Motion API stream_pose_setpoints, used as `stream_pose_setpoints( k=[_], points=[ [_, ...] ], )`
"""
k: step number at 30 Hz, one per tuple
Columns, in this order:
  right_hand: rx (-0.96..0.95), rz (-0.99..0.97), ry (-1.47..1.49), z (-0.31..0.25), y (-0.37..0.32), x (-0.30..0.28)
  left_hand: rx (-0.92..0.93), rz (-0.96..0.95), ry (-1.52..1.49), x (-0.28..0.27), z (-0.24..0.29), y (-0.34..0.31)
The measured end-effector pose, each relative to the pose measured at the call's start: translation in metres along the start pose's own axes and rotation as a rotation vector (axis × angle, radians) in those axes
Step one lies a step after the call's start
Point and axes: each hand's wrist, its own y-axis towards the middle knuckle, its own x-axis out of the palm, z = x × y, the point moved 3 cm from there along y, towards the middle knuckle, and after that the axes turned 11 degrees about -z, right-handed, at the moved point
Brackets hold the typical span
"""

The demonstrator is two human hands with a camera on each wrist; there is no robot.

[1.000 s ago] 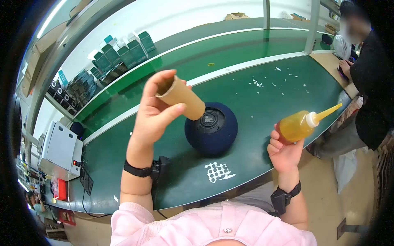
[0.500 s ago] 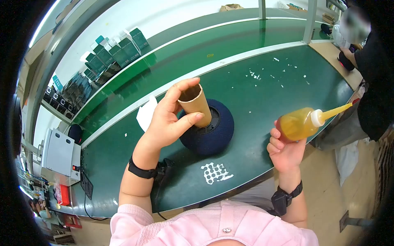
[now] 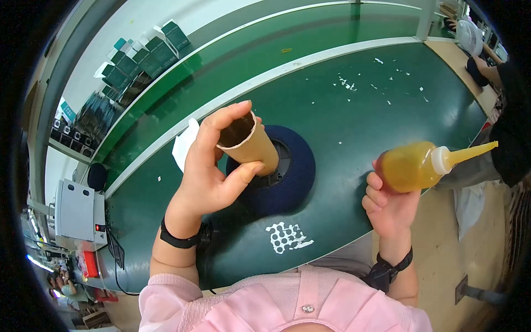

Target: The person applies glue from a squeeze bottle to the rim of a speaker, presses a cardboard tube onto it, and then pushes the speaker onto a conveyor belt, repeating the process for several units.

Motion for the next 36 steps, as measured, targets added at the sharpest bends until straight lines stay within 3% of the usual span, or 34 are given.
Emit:
stream_pose_setpoints(
  k=[6, 8, 11, 14, 17, 19, 20, 22, 24, 27, 28, 30, 32, 35, 36],
  points=[
    [-0.003, 0.070, -0.010, -0.001, 0.001, 0.003, 0.017, 0.078, -0.019, -0.001, 0.004, 0.000],
    [-0.002, 0.084, -0.031, -0.001, 0.002, 0.005, -0.018, -0.008, -0.007, -0.002, 0.003, -0.002],
    [-0.033, 0.136, -0.028, 0.000, -0.001, 0.006, -0.017, 0.023, -0.100, -0.003, 0.001, -0.006],
    [-0.041, 0.123, -0.034, 0.000, -0.002, 0.008, -0.081, 0.140, -0.314, -0.022, 0.014, -0.020],
    [-0.044, 0.133, -0.051, -0.001, -0.004, 0.007, -0.028, 0.434, -0.314, -0.061, 0.013, -0.051],
    [-0.023, 0.130, -0.051, -0.001, -0.005, 0.006, -0.134, 0.551, -0.256, -0.075, 0.020, -0.074],
    [-0.016, 0.127, -0.058, -0.001, -0.003, 0.006, -0.228, 0.691, -0.326, -0.101, 0.000, -0.106],
    [-0.002, 0.104, -0.055, -0.001, -0.002, 0.006, -0.539, 0.787, -0.084, -0.129, -0.018, -0.144],
    [0.004, 0.091, -0.056, 0.002, -0.001, 0.005, -0.841, 0.700, 0.148, -0.157, -0.046, -0.186],
    [-0.012, 0.093, -0.045, -0.001, -0.002, 0.005, -1.197, 0.669, 0.009, -0.168, -0.078, -0.232],
    [-0.022, 0.081, -0.052, -0.001, -0.003, 0.005, -1.191, 0.666, 0.006, -0.168, -0.090, -0.244],
    [-0.042, 0.072, -0.059, 0.000, -0.004, 0.006, -1.371, 0.597, -0.324, -0.158, -0.108, -0.262],
    [-0.080, 0.082, -0.034, 0.000, -0.005, 0.007, -1.405, 0.609, -0.304, -0.155, -0.114, -0.265],
    [-0.065, 0.007, -0.018, -0.001, -0.005, 0.003, -1.382, 0.622, 0.597, -0.169, -0.115, -0.263],
    [-0.067, 0.009, -0.024, -0.002, -0.005, -0.002, -1.380, 0.620, 0.591, -0.166, -0.111, -0.251]
  ],
)
